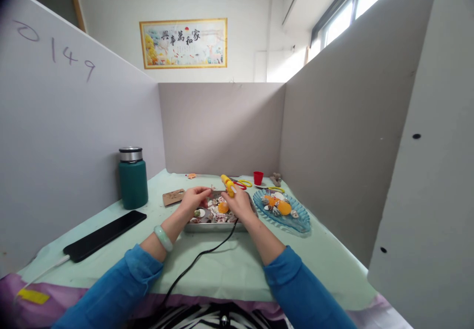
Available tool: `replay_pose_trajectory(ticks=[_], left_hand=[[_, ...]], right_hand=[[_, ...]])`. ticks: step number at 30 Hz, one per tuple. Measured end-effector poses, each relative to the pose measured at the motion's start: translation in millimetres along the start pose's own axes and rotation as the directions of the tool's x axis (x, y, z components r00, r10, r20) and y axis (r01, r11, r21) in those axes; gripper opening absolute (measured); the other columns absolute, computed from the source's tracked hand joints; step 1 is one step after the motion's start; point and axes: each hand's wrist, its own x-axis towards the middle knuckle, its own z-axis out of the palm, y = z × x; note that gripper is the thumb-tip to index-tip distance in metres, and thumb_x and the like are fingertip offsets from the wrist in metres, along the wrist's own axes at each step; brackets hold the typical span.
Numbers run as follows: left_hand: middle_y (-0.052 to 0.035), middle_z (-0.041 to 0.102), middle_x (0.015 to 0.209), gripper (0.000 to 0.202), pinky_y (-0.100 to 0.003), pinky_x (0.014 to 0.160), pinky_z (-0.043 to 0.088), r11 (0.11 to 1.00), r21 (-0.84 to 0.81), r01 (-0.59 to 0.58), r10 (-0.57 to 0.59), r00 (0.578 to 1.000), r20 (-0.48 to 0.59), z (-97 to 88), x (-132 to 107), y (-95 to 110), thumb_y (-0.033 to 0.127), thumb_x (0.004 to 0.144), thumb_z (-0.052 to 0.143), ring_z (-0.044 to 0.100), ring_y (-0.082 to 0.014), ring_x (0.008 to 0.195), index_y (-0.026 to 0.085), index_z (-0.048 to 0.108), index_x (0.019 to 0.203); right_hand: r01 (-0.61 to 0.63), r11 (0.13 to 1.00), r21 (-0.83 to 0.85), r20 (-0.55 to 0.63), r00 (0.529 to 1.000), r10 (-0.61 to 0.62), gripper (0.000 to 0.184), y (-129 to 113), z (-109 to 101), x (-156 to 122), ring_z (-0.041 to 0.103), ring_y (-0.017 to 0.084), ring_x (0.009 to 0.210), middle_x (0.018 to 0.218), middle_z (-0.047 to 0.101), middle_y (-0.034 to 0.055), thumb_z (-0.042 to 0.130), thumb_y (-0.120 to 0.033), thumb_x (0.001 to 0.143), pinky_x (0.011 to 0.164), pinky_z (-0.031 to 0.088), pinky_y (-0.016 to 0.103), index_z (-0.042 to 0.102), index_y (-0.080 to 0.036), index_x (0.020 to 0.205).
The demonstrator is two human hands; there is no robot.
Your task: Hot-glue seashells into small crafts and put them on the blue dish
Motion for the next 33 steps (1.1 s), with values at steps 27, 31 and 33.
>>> replay_pose_trajectory(ticks=[27,31,33], left_hand=[[0.0012,0.056,0.049,0.032,-0.021,0.047,0.039,0.998,0.016,-0.058,0.056,0.994,0.097,2.4,-5.4,6.0,0.033,0.063,0.071,0.048,-0.0091,0.044,0.012,0.07,0.087],[0.0009,0.056,0.049,0.027,-0.021,0.048,0.04,0.992,0.067,-0.111,0.103,0.988,0.115,3.0,-5.4,5.4,0.03,0.066,0.069,0.049,-0.0096,0.046,0.012,0.071,0.086],[0.0011,0.056,0.05,0.025,-0.021,0.047,0.04,0.989,0.086,-0.123,0.113,0.987,0.116,3.8,-6.1,6.4,0.028,0.066,0.068,0.049,-0.0093,0.045,0.012,0.071,0.086]], right_hand=[[0.13,0.98,0.149,0.188,0.97,-0.157,0.024,-14.8,-21.1,2.4,0.05,0.012,0.057,0.059,0.057,-0.0009,0.052,-0.035,0.077,0.053,0.036,0.022,0.065,-0.017,0.069],[0.046,0.969,0.243,0.231,0.967,-0.104,0.024,-8.7,-15.0,2.3,0.046,0.01,0.05,0.052,0.051,-0.0032,0.054,-0.037,0.075,0.048,0.034,0.021,0.065,-0.016,0.07],[0.022,0.959,0.282,0.238,0.967,-0.092,0.022,-6.8,-13.1,2.7,0.045,0.01,0.049,0.052,0.051,-0.0039,0.056,-0.036,0.074,0.048,0.034,0.02,0.065,-0.016,0.073]])
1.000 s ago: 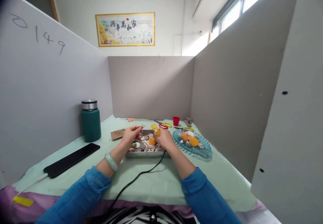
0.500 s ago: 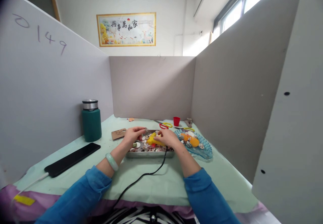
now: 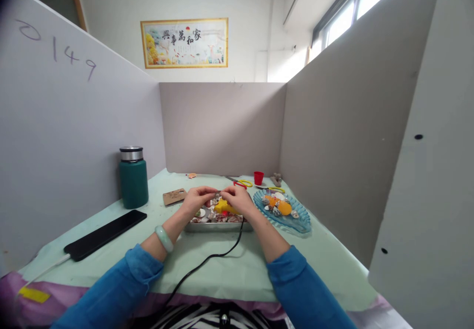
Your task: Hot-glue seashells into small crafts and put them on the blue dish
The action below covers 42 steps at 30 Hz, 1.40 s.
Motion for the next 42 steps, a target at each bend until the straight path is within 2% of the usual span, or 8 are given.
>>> replay_pose_trajectory(ticks=[5,10,16,20,26,31,36,42], left_hand=[[-0.0001,0.061,0.061,0.026,-0.021,0.045,0.04,1.0,-0.026,-0.013,0.013,1.0,0.003,2.4,-2.0,5.9,0.024,0.065,0.069,0.048,-0.007,0.043,0.011,0.068,0.088],[-0.0036,0.065,0.081,0.042,-0.021,0.042,0.043,0.997,-0.077,0.033,-0.031,0.999,0.017,4.4,-2.9,7.2,0.024,0.062,0.074,0.05,-0.0051,0.041,0.012,0.061,0.099],[-0.0003,0.061,0.063,0.041,-0.021,0.043,0.043,0.993,-0.082,0.09,-0.079,0.988,0.132,5.2,-3.7,4.9,0.035,0.061,0.076,0.052,-0.0077,0.042,0.011,0.06,0.091],[0.0009,0.058,0.057,0.043,-0.021,0.043,0.042,0.996,-0.053,0.067,-0.061,0.992,0.107,4.8,-3.7,5.5,0.044,0.062,0.074,0.053,-0.009,0.043,0.011,0.062,0.087],[0.0027,0.054,0.051,0.041,-0.021,0.042,0.041,0.998,-0.039,0.04,-0.038,0.998,0.049,4.5,-3.9,8.4,0.042,0.063,0.073,0.05,-0.009,0.041,0.01,0.062,0.087],[0.0023,0.056,0.053,0.041,-0.021,0.043,0.041,0.998,-0.038,0.046,-0.044,0.997,0.069,4.3,-3.9,8.9,0.041,0.063,0.074,0.05,-0.0082,0.041,0.011,0.062,0.088],[0.0006,0.061,0.063,0.05,-0.022,0.044,0.043,0.996,-0.074,0.057,-0.052,0.996,0.069,3.9,-3.0,4.9,0.039,0.061,0.076,0.052,-0.0083,0.042,0.012,0.06,0.098],[0.0018,0.057,0.055,0.041,-0.021,0.043,0.041,0.997,-0.043,0.059,-0.057,0.997,0.061,3.0,-2.4,4.3,0.043,0.066,0.072,0.053,-0.0093,0.043,0.011,0.062,0.089]], right_hand=[[-0.017,1.0,0.014,-0.011,1.0,0.017,0.019,3.0,2.0,2.4,0.048,0.01,0.052,0.057,0.056,-0.003,0.06,-0.034,0.07,0.051,0.037,0.022,0.064,-0.016,0.073],[0.073,0.995,-0.063,-0.082,0.994,-0.078,0.017,7.3,1.8,4.6,0.053,0.012,0.059,0.066,0.061,-0.0009,0.057,-0.032,0.073,0.058,0.041,0.023,0.064,-0.017,0.076],[0.133,0.978,-0.158,-0.106,0.983,-0.15,0.015,0.1,6.7,-1.7,0.056,0.014,0.065,0.07,0.064,0.0003,0.054,-0.03,0.076,0.063,0.041,0.024,0.063,-0.018,0.075],[0.176,0.966,-0.19,-0.114,0.973,-0.2,0.014,0.0,12.1,-5.2,0.057,0.014,0.068,0.072,0.064,0.0001,0.053,-0.03,0.078,0.065,0.042,0.024,0.063,-0.02,0.077],[0.205,0.942,-0.266,-0.113,0.964,-0.242,0.014,2.3,13.1,-5.2,0.056,0.014,0.066,0.075,0.064,0.0007,0.055,-0.032,0.079,0.063,0.04,0.024,0.062,-0.02,0.078],[0.23,0.904,-0.361,-0.118,0.95,-0.289,0.012,-2.2,11.6,-7.4,0.055,0.014,0.067,0.073,0.063,0.0008,0.054,-0.028,0.08,0.063,0.038,0.024,0.062,-0.02,0.077],[0.198,0.892,-0.407,-0.149,0.949,-0.279,0.013,-1.7,10.6,-7.3,0.055,0.015,0.068,0.074,0.063,0.0013,0.052,-0.027,0.081,0.063,0.037,0.024,0.062,-0.021,0.077],[0.208,0.891,-0.403,-0.161,0.943,-0.292,0.012,-0.5,10.7,-6.7,0.053,0.014,0.067,0.072,0.062,0.0008,0.052,-0.027,0.081,0.062,0.036,0.024,0.061,-0.021,0.076]])
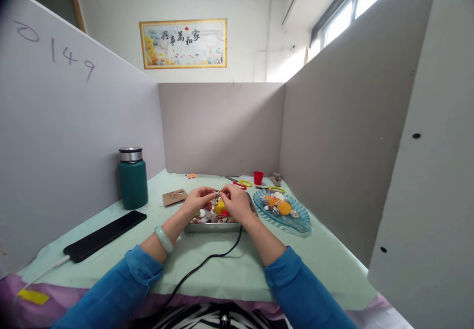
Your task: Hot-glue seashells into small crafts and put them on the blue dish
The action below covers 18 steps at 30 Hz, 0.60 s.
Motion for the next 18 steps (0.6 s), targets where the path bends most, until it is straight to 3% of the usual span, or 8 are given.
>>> replay_pose_trajectory(ticks=[7,18], left_hand=[[0.002,0.056,0.054,0.04,-0.021,0.043,0.041,1.0,0.029,0.009,-0.01,1.0,0.021,0.9,-0.4,1.2,0.043,0.065,0.072,0.051,-0.009,0.042,0.01,0.063,0.087],[0.0019,0.057,0.059,0.032,-0.021,0.043,0.04,0.995,0.061,-0.078,0.08,0.997,-0.022,-2.6,1.6,-3.5,0.036,0.067,0.07,0.051,-0.0085,0.043,0.012,0.06,0.086]], right_hand=[[0.022,1.0,-0.021,0.031,0.999,-0.022,0.012,-3.1,-1.1,-0.9,0.054,0.015,0.068,0.073,0.062,0.0014,0.051,-0.026,0.081,0.064,0.036,0.025,0.061,-0.02,0.076],[0.072,0.997,-0.03,0.022,0.997,-0.071,0.01,-0.7,2.4,-1.9,0.054,0.014,0.067,0.075,0.062,0.0016,0.054,-0.026,0.082,0.063,0.037,0.025,0.06,-0.02,0.078]])
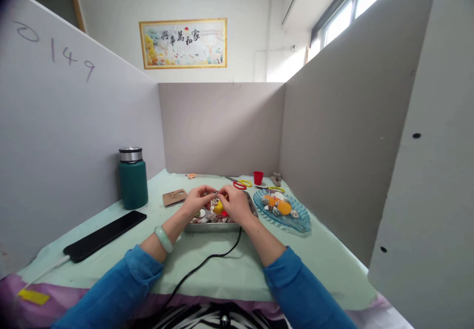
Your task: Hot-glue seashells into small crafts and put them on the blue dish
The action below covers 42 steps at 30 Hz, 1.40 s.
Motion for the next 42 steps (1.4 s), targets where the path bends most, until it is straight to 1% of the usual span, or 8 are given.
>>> replay_pose_trajectory(ticks=[8,12,17,21,25,32,36,42], left_hand=[[0.0048,0.051,0.048,0.032,-0.02,0.041,0.039,1.0,-0.015,-0.003,0.003,1.0,-0.007,1.3,-0.8,2.6,0.036,0.067,0.069,0.048,-0.0088,0.041,0.012,0.059,0.086],[0.0038,0.054,0.054,0.034,-0.02,0.041,0.04,0.999,-0.033,0.018,-0.017,1.0,0.012,2.8,-2.2,5.8,0.037,0.066,0.071,0.048,-0.0077,0.04,0.012,0.06,0.087],[0.0007,0.06,0.069,0.044,-0.022,0.041,0.042,0.997,-0.074,0.032,-0.03,0.999,0.024,4.3,-3.3,8.1,0.038,0.062,0.074,0.05,-0.007,0.041,0.012,0.059,0.095],[0.0022,0.056,0.058,0.039,-0.021,0.043,0.041,0.998,-0.055,-0.012,0.011,1.0,-0.027,2.0,-2.8,7.3,0.04,0.068,0.069,0.05,-0.0087,0.043,0.012,0.06,0.094],[0.0048,0.049,0.046,0.033,-0.021,0.045,0.039,0.999,-0.026,-0.043,0.042,0.999,-0.034,0.0,-1.4,5.3,0.039,0.071,0.066,0.048,-0.0091,0.042,0.012,0.062,0.089],[0.0041,0.05,0.044,0.031,-0.02,0.045,0.036,0.999,0.023,-0.036,0.037,0.997,-0.072,-1.6,2.9,-2.9,0.043,0.071,0.064,0.048,-0.0093,0.042,0.014,0.062,0.082],[0.0036,0.052,0.044,0.03,-0.019,0.044,0.036,0.998,0.051,-0.022,0.027,0.995,-0.1,-3.6,5.4,-8.4,0.044,0.072,0.063,0.048,-0.0095,0.042,0.015,0.062,0.079],[0.0035,0.052,0.046,0.029,-0.019,0.044,0.037,0.999,0.043,-0.015,0.018,0.997,-0.071,-3.5,2.8,-6.1,0.043,0.073,0.062,0.048,-0.0085,0.041,0.014,0.061,0.076]], right_hand=[[0.005,1.0,0.009,-0.008,1.0,-0.005,0.011,-1.0,-0.7,-0.5,0.055,0.014,0.067,0.075,0.063,0.0013,0.055,-0.029,0.082,0.062,0.038,0.025,0.061,-0.02,0.078],[-0.009,1.0,0.006,-0.022,1.0,0.009,0.013,-1.2,-1.4,0.0,0.054,0.014,0.065,0.072,0.062,0.0012,0.054,-0.029,0.082,0.061,0.037,0.024,0.061,-0.02,0.076],[-0.069,0.997,0.047,-0.04,0.997,0.071,0.018,3.9,0.6,0.7,0.054,0.014,0.065,0.071,0.063,0.0011,0.05,-0.032,0.084,0.06,0.036,0.023,0.061,-0.02,0.075],[-0.084,0.995,0.059,-0.028,0.996,0.086,0.02,5.0,0.4,0.9,0.053,0.014,0.064,0.07,0.063,0.0009,0.049,-0.033,0.084,0.059,0.036,0.023,0.061,-0.02,0.075],[-0.104,0.993,0.055,-0.006,0.995,0.104,0.02,2.8,-1.5,1.5,0.052,0.013,0.062,0.068,0.061,0.0001,0.048,-0.032,0.083,0.059,0.036,0.023,0.06,-0.019,0.074],[-0.112,0.991,0.079,0.018,0.994,0.111,0.022,2.7,-2.3,1.6,0.053,0.013,0.063,0.067,0.061,-0.0003,0.046,-0.033,0.085,0.061,0.037,0.023,0.059,-0.02,0.074],[-0.097,0.987,0.128,0.026,0.995,0.094,0.019,1.8,-2.2,1.8,0.055,0.014,0.067,0.074,0.063,0.0005,0.046,-0.03,0.084,0.064,0.039,0.024,0.061,-0.02,0.079],[-0.075,0.985,0.156,0.066,0.996,0.066,0.013,-0.3,-1.7,0.8,0.055,0.014,0.067,0.077,0.064,0.0014,0.051,-0.026,0.08,0.063,0.04,0.025,0.061,-0.019,0.082]])
